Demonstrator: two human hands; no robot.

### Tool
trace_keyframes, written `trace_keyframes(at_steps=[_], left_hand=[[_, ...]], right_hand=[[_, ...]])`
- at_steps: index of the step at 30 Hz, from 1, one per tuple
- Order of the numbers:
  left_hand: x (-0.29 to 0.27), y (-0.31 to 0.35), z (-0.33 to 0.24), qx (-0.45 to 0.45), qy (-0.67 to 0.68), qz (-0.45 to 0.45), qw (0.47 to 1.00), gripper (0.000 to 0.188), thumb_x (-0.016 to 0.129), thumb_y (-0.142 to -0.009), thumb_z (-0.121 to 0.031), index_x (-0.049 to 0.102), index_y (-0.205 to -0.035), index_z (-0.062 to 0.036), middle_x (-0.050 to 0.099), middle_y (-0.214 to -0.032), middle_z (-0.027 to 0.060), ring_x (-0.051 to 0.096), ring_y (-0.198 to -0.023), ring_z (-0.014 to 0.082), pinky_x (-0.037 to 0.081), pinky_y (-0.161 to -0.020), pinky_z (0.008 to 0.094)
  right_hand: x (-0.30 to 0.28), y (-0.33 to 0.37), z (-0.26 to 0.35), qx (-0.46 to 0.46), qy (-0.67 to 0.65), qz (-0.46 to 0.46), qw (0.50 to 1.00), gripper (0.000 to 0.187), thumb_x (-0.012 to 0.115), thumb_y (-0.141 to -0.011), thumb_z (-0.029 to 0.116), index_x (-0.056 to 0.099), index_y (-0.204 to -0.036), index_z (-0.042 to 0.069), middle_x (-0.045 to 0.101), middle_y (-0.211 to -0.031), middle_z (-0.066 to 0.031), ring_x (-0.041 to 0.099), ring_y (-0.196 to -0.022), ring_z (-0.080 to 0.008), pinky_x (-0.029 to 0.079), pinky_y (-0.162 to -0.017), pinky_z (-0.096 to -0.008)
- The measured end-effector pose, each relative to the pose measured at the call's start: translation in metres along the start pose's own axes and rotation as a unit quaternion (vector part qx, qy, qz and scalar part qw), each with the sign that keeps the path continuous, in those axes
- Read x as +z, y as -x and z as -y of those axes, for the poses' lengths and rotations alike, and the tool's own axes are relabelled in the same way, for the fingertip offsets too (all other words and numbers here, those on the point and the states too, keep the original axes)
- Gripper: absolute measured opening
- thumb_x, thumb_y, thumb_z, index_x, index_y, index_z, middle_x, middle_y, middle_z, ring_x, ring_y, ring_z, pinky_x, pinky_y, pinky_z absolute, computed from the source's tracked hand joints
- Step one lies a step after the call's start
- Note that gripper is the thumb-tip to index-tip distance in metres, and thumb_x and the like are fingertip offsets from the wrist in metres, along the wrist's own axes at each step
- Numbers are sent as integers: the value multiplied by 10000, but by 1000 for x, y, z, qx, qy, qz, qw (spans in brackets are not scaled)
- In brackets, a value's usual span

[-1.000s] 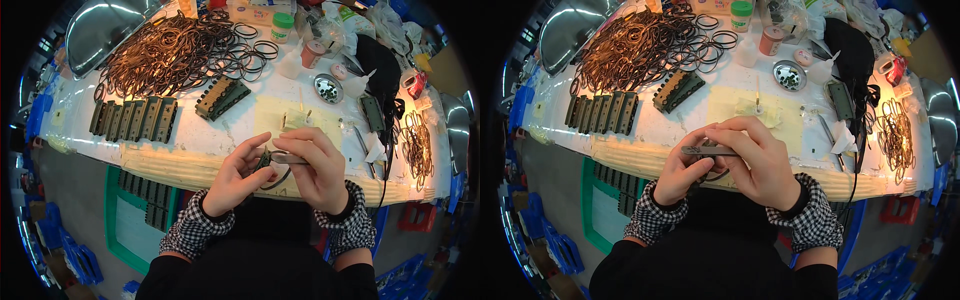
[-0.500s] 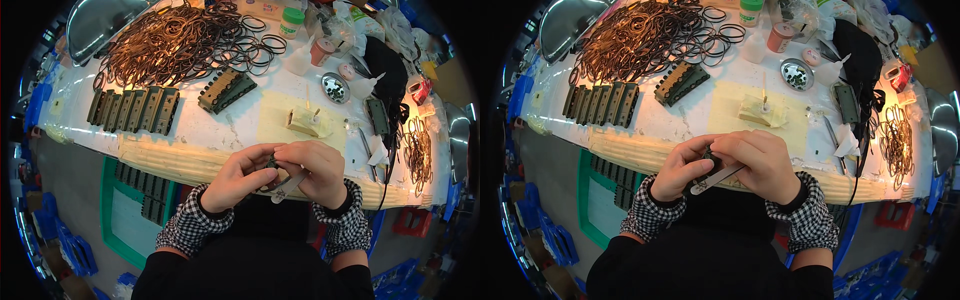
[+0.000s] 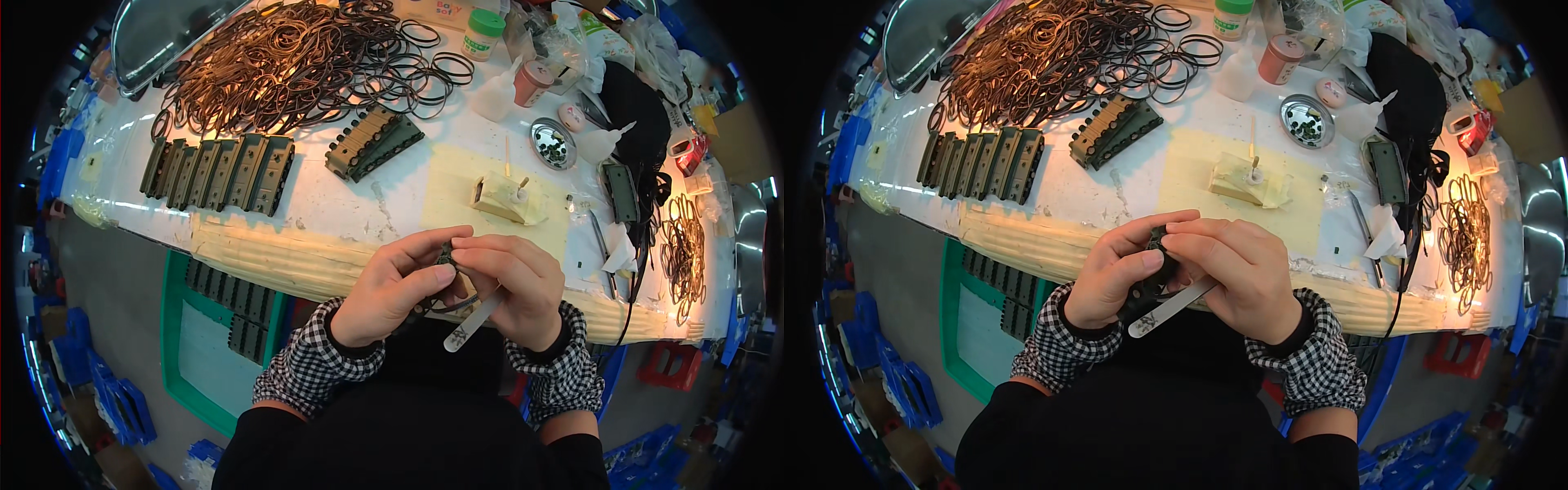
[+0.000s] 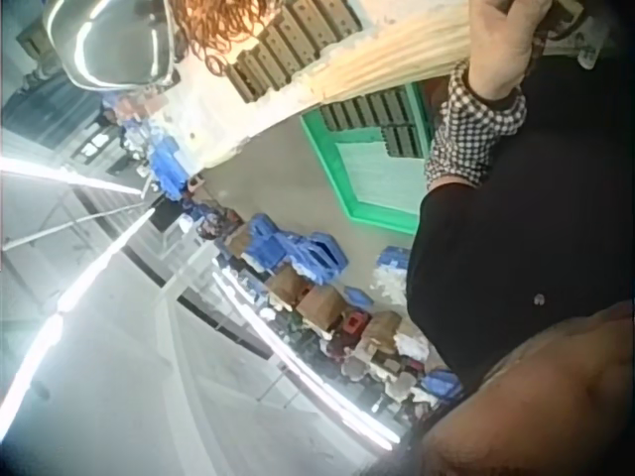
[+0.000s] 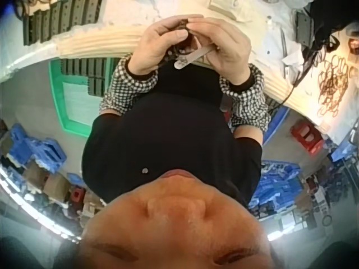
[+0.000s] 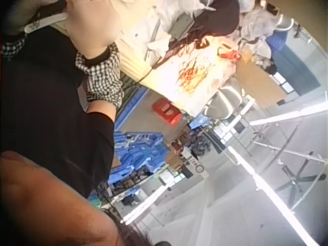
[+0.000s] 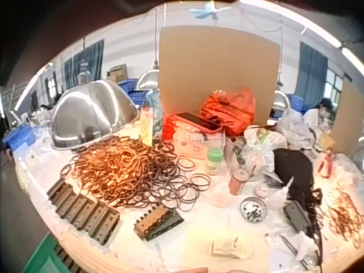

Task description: Assembling toy grenades by attaching rings and pins to the plastic bodies using tweezers.

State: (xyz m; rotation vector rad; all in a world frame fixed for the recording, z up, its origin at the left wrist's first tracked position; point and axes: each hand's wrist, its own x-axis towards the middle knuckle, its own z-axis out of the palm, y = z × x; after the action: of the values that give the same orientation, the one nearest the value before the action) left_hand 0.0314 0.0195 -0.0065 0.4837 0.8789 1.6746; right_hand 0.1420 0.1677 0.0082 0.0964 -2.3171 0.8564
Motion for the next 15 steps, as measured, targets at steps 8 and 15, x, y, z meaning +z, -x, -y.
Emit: trace_keyframes(at_steps=[8, 15], left_hand=[[-1, 1, -1, 15, -10, 2, 1000, 476, 535, -946, -94, 385, -1383, 23, 608, -1054, 79, 595, -928, 111, 496, -825, 253], [-3, 0, 0, 7, -5, -10, 1000, 474, 538, -948, -96, 386, -1382, 19, 601, -1081, 83, 597, -942, 112, 506, -826, 256]], right_hand=[[3, 1, 6, 65, -64, -17, 996, 341, 705, -652, -10, 654, -985, 49, 669, -887, -108, 636, -701, -242, 498, -620, -314], [3, 1, 5, 57, -46, -10, 997, 360, 715, -638, 7, 657, -990, 56, 680, -891, -82, 647, -718, -224, 483, -605, -302]])
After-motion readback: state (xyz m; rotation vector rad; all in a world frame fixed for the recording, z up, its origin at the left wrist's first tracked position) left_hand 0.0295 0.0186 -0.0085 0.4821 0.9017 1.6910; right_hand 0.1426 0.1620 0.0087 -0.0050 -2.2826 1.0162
